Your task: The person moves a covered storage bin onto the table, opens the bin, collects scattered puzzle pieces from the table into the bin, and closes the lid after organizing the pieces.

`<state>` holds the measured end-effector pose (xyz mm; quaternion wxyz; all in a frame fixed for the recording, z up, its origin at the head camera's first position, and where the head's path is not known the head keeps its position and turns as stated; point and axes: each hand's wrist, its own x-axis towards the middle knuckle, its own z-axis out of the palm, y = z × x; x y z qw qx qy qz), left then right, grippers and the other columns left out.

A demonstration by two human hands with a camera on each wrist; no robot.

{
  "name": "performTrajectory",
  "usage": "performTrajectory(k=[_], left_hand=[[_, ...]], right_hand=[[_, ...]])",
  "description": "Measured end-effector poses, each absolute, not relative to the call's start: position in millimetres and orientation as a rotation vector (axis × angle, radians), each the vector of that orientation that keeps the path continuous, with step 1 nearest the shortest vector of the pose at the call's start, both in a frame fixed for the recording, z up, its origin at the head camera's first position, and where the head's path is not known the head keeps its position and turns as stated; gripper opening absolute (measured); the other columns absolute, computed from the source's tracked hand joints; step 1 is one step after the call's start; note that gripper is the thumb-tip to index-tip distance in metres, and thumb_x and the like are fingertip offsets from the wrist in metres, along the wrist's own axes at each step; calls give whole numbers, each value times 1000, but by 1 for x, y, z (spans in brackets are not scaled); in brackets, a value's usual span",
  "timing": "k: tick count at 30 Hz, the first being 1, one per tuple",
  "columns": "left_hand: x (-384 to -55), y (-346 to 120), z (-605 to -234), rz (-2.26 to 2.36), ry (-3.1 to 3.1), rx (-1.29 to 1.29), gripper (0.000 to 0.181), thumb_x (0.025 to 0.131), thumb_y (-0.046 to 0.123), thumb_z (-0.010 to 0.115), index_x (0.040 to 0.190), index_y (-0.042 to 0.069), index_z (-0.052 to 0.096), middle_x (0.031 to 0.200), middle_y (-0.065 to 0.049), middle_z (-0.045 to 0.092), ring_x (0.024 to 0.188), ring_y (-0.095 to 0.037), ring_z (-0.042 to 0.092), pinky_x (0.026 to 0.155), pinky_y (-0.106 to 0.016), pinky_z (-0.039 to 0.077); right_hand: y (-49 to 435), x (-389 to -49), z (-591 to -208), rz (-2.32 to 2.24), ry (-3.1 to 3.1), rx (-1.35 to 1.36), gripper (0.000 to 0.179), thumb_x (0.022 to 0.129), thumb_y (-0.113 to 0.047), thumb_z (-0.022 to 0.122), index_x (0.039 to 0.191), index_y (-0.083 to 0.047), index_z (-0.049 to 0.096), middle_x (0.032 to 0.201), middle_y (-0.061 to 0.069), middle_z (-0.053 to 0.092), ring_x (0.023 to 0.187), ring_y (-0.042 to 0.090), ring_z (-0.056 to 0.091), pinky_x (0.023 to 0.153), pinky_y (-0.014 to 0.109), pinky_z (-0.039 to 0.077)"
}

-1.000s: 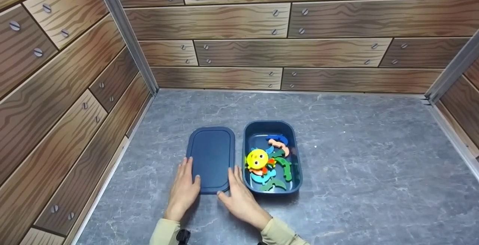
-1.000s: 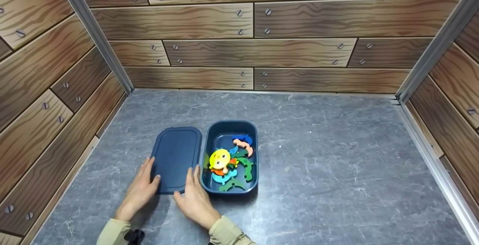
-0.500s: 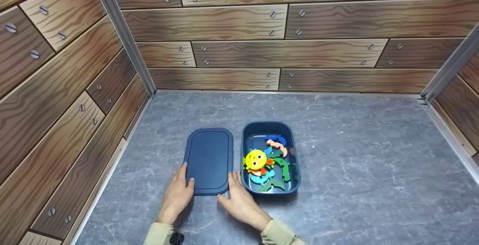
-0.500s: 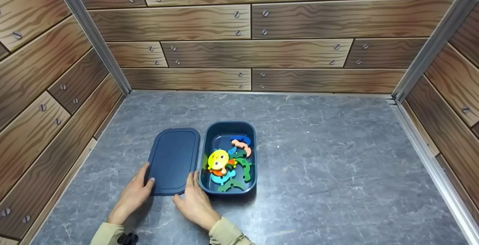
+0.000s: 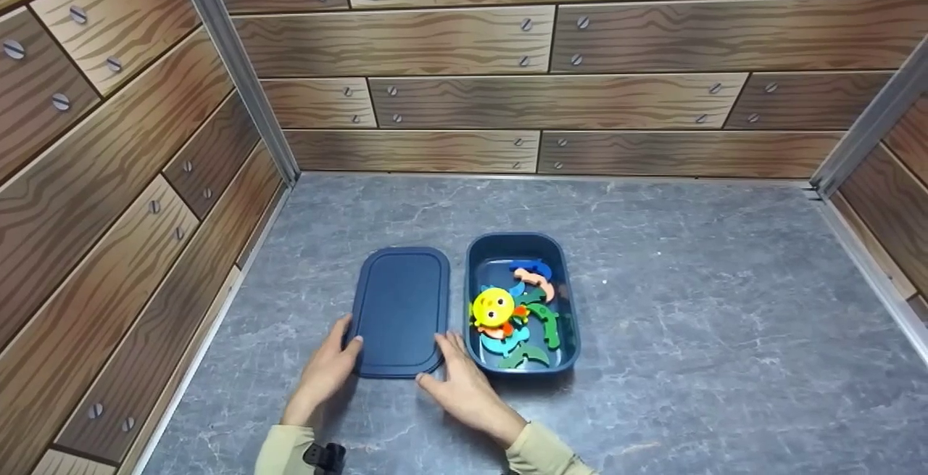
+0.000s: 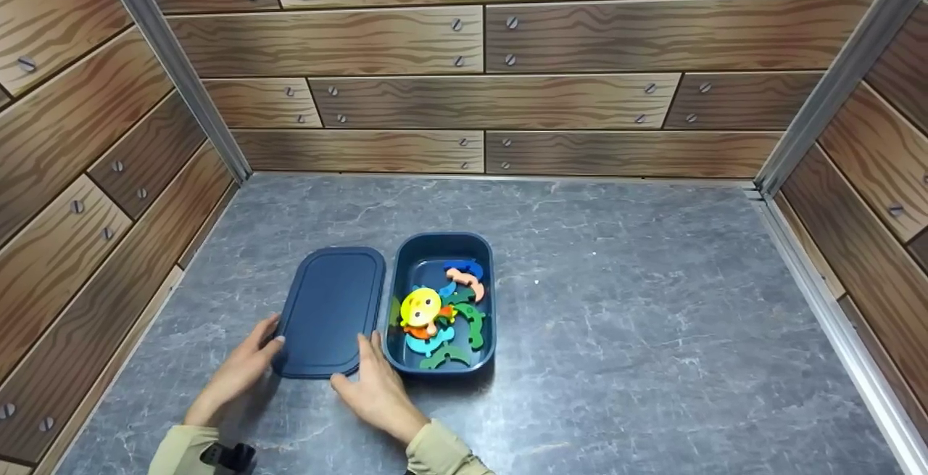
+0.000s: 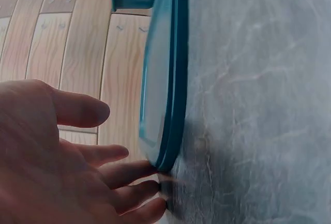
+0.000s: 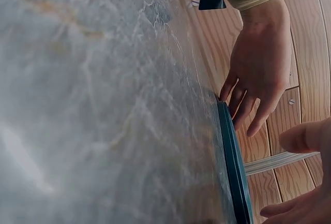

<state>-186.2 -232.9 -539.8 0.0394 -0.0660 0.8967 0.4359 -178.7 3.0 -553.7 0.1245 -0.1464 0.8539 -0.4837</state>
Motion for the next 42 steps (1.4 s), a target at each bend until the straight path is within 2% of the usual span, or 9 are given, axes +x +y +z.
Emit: performTrajectory(k=[10, 14, 18, 21, 26, 28, 33, 38, 42], left_hand=[[-188, -244, -543, 1833, 2452, -113, 48, 104, 4, 41, 147, -12, 27, 148, -38, 29, 141, -47, 25, 113, -57, 24], [-187, -246, -547, 1925, 2443, -153, 49, 102, 0, 45, 145, -14, 28, 148, -38, 29, 141, -48, 24, 113, -56, 24], [-186, -248, -551, 2025, 2459, -207, 51, 94, -11, 49, 142, -19, 32, 146, -38, 33, 138, -48, 30, 113, -53, 27], [-184, -250, -552, 2049, 2448, -264, 50, 90, -16, 48, 138, -21, 37, 141, -39, 40, 130, -47, 42, 108, -45, 38], [-181, -251, -551, 2044, 2400, -398, 45, 89, -14, 49, 133, -21, 44, 128, -35, 52, 104, -29, 59, 84, -21, 48], [-180, -252, -551, 2057, 2379, -418, 45, 89, -13, 50, 133, -21, 45, 124, -34, 54, 98, -23, 60, 80, -18, 47], [-177, -255, -552, 2062, 2359, -427, 46, 89, -12, 52, 133, -22, 44, 121, -32, 56, 99, -20, 59, 81, -18, 46], [-176, -258, -554, 2096, 2327, -428, 47, 89, -13, 52, 133, -23, 41, 121, -32, 54, 96, -16, 59, 81, -17, 46], [-175, -258, -553, 2134, 2290, -432, 47, 89, -14, 50, 134, -24, 41, 122, -33, 53, 92, -15, 60, 80, -17, 46]], right_hand=[[4, -175, -551, -1573, 2401, -344, 68, 90, -34, 65, 148, -7, 42, 159, 24, 19, 144, 38, 22, 115, 55, 21], [4, -174, -550, -1650, 2294, -325, 68, 91, -32, 66, 148, -6, 41, 153, 27, 31, 136, 40, 38, 110, 53, 33], [3, -173, -552, -1740, 2198, -302, 68, 91, -26, 67, 147, -1, 39, 134, 28, 52, 116, 35, 59, 96, 46, 50], [1, -172, -555, -1805, 2172, -284, 71, 91, -21, 68, 148, 5, 35, 119, 21, 62, 102, 27, 65, 85, 38, 55], [0, -174, -555, -1860, 2141, -262, 79, 91, -18, 67, 151, 8, 24, 96, 11, 67, 75, 16, 62, 59, 25, 49], [0, -174, -555, -1885, 2120, -256, 81, 91, -17, 67, 152, 9, 20, 106, 16, 66, 73, 15, 58, 54, 22, 45], [-1, -174, -556, -1981, 2034, -236, 80, 92, -11, 65, 152, 12, 16, 149, 32, 34, 88, 17, 54, 58, 22, 46], [-4, -174, -557, -1986, 2086, -204, 75, 91, -8, 65, 149, 13, 22, 140, 35, 41, 101, 25, 58, 74, 32, 54], [-6, -175, -558, -2019, 2097, -222, 70, 91, -2, 61, 147, 16, 23, 127, 27, 52, 93, 24, 62, 71, 31, 54]])
